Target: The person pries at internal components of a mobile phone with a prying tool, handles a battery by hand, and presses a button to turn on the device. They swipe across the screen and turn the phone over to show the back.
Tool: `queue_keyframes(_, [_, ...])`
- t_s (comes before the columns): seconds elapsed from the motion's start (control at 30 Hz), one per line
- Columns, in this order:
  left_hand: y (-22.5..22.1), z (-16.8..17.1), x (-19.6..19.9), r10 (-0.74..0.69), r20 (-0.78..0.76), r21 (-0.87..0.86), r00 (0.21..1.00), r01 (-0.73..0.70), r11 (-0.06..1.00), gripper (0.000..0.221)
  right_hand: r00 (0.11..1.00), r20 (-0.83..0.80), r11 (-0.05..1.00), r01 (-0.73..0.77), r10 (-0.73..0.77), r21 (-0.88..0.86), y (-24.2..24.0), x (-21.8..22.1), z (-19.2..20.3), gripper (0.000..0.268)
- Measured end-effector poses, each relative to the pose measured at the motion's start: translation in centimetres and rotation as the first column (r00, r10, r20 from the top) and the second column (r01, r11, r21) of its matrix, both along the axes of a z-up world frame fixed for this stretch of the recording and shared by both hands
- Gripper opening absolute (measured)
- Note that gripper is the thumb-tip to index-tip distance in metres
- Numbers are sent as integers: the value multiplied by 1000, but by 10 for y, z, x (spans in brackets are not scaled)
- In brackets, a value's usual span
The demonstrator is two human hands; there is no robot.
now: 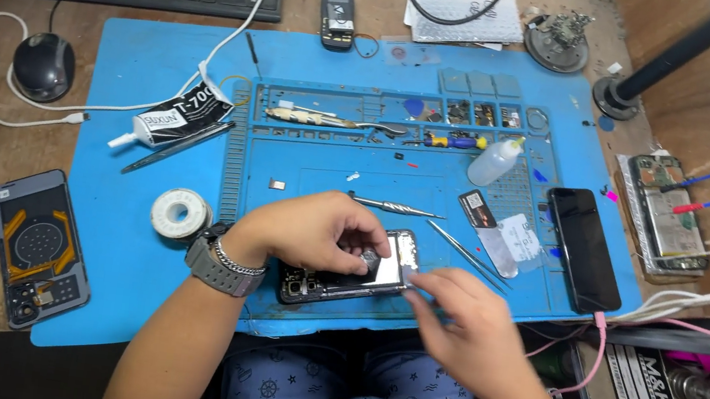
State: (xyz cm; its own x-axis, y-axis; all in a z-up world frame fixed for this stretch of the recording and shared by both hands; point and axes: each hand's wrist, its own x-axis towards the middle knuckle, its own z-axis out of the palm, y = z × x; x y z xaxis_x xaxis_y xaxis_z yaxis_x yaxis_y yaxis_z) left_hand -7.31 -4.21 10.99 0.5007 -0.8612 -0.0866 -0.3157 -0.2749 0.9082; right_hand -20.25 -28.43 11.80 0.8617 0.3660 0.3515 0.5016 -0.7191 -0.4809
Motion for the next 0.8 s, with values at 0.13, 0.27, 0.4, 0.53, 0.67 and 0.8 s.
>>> queue_keyframes(0.13, [0,-5,2,-31,-26,-48,999,29,998,27,990,-72,980,134,-125,147,40,10,-25,14])
queue_keyframes(0.27, [-3,-1,2,-18,-55,-13,998,18,1000,27,967,-152,947,233,-202,223,47,11,-35,12])
queue_keyframes(0.4, [-6,-15,3,21,-78,27,997,-19,999,22,984,-130,965,146,-119,216,37,26,-23,7])
queue_keyframes(0.53, [-9,-26,3,73,-74,56,995,-69,996,21,967,87,963,223,-238,149,11,85,-6,5])
queue_keyframes(0.67, [-11,-26,1,67,-36,81,997,-64,995,19,980,195,980,2,-41,198,74,183,-13,6])
queue_keyframes(0.8, [-6,-9,-3,-14,-17,125,1000,16,992,16,991,-121,969,-80,53,-232,118,239,-31,21])
